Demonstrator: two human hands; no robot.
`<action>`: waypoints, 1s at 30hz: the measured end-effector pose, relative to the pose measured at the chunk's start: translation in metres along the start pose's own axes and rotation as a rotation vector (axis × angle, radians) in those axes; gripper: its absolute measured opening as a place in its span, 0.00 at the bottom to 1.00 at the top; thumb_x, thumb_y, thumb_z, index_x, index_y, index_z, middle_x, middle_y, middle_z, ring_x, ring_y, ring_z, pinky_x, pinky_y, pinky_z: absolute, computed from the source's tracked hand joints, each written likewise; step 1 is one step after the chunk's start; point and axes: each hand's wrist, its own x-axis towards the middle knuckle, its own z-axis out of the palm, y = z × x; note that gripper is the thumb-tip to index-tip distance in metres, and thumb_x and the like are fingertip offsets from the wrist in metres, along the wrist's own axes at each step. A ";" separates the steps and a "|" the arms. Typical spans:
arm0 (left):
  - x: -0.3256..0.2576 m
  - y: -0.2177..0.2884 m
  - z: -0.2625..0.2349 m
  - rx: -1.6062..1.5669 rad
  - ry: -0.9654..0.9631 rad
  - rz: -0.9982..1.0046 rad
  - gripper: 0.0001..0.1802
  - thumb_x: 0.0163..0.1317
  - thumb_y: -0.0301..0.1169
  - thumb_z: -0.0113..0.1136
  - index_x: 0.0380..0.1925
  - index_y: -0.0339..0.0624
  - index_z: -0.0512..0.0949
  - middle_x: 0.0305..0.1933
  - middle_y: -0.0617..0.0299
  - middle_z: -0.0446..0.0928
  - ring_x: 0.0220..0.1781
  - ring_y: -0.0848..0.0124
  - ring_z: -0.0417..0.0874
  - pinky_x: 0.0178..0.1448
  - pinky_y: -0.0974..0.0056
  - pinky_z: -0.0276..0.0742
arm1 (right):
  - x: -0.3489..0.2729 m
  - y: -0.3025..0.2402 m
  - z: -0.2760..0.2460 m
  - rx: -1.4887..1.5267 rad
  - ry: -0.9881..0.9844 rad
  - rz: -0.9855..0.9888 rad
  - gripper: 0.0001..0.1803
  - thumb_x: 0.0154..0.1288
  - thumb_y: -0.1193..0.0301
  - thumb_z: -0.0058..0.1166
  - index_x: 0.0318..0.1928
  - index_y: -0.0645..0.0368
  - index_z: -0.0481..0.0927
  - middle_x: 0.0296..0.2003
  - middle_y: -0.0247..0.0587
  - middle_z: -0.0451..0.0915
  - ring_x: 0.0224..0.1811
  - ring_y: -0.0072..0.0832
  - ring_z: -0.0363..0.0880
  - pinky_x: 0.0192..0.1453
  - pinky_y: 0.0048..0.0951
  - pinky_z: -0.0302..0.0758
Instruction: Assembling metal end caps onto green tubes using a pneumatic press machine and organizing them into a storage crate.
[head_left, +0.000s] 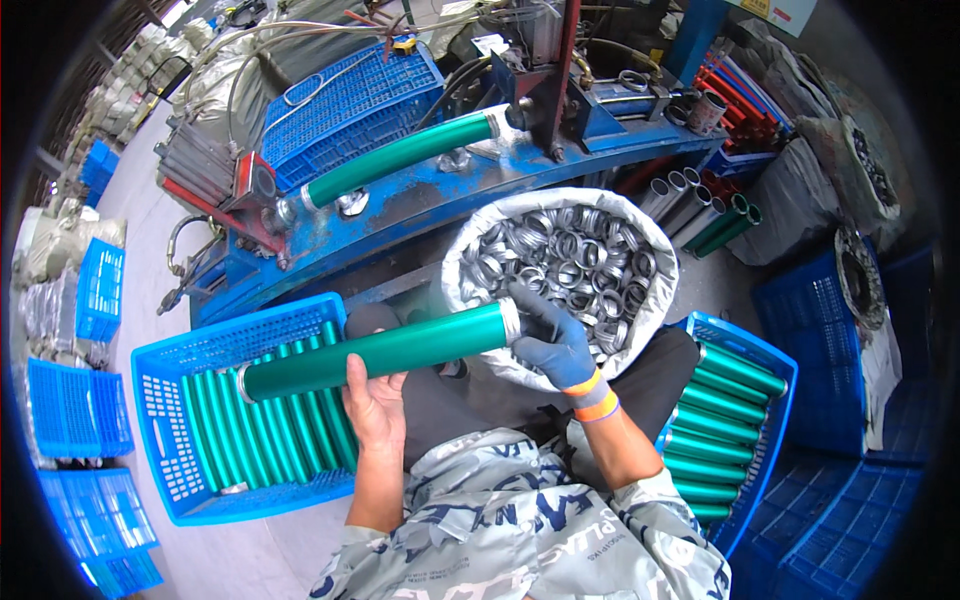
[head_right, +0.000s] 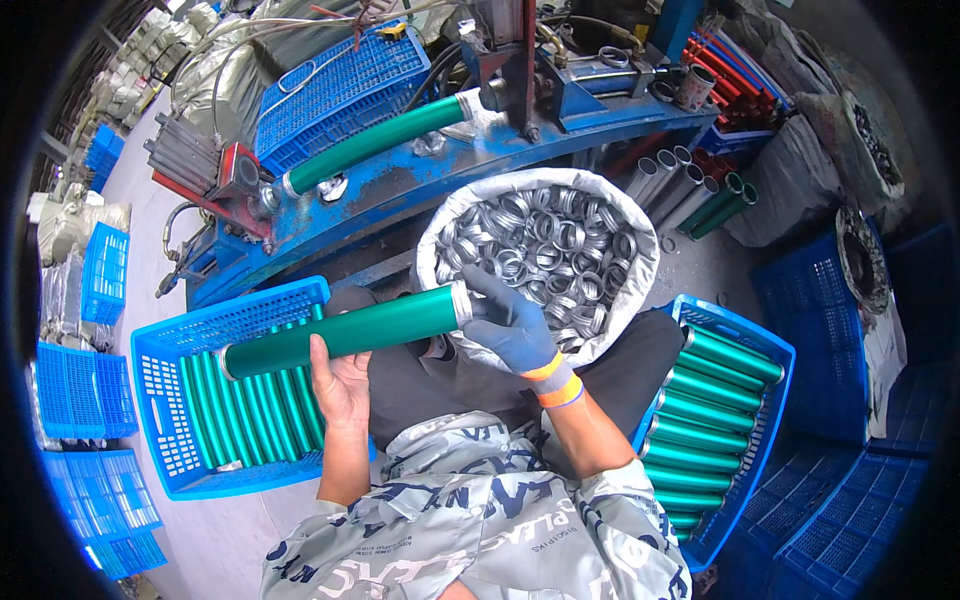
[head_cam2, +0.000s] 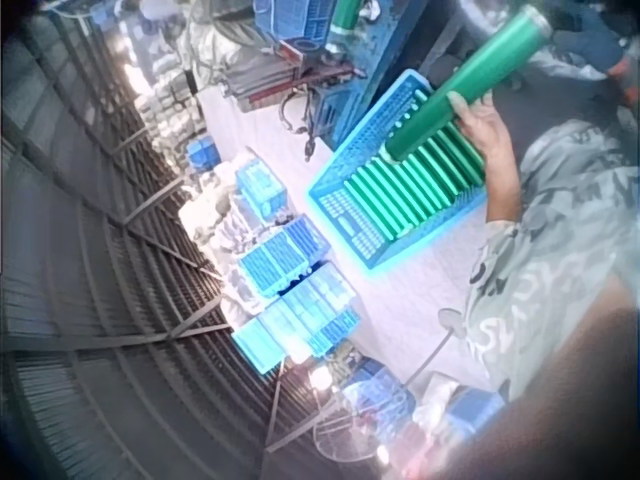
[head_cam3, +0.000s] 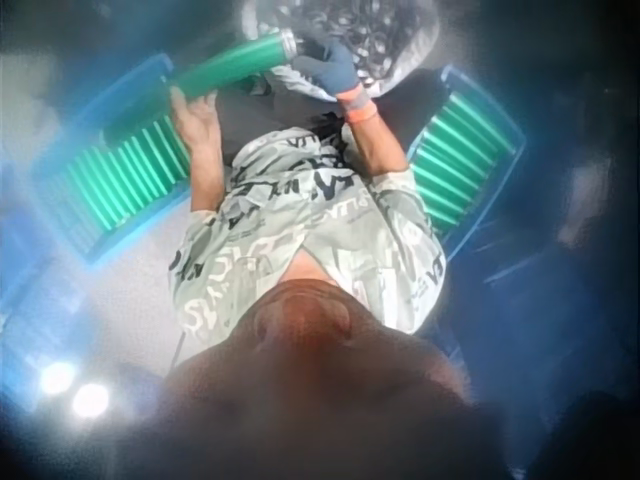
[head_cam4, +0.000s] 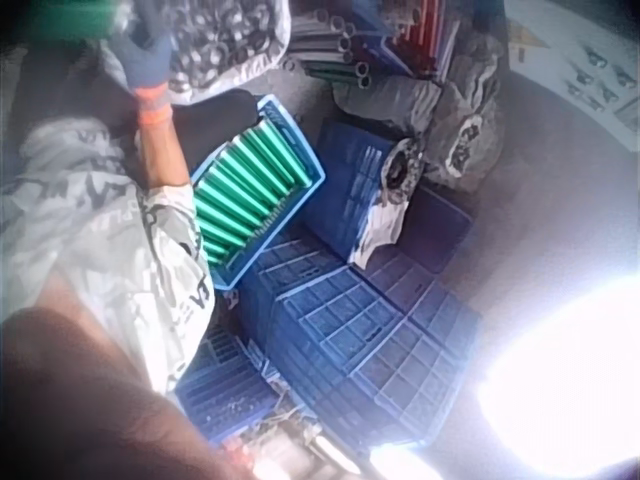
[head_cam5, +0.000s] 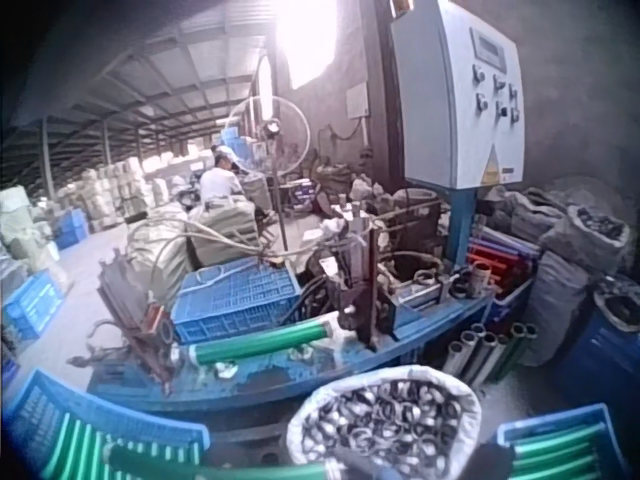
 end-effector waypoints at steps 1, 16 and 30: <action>0.001 0.000 -0.001 -0.001 0.010 -0.007 0.23 0.87 0.46 0.64 0.71 0.46 0.81 0.72 0.49 0.86 0.69 0.55 0.91 0.68 0.47 0.94 | 0.001 -0.001 0.001 -0.027 0.000 0.018 0.47 0.72 0.84 0.69 0.89 0.65 0.65 0.79 0.46 0.76 0.74 0.33 0.82 0.79 0.37 0.80; 0.039 0.010 -0.027 -0.175 0.126 -0.069 0.30 0.83 0.59 0.66 0.66 0.46 0.84 0.69 0.55 0.87 0.72 0.58 0.88 0.75 0.48 0.88 | 0.166 -0.027 -0.011 -0.510 -0.121 0.064 0.36 0.82 0.67 0.68 0.84 0.66 0.74 0.74 0.43 0.83 0.70 0.23 0.82 0.71 0.29 0.81; 0.074 0.014 -0.047 -0.047 0.236 -0.097 0.39 0.77 0.61 0.73 0.71 0.42 0.79 0.71 0.52 0.82 0.74 0.61 0.82 0.79 0.48 0.79 | 0.417 -0.010 -0.005 -2.173 0.173 -0.487 0.33 0.70 0.67 0.65 0.75 0.42 0.80 0.62 0.36 0.86 0.68 0.43 0.84 0.73 0.66 0.76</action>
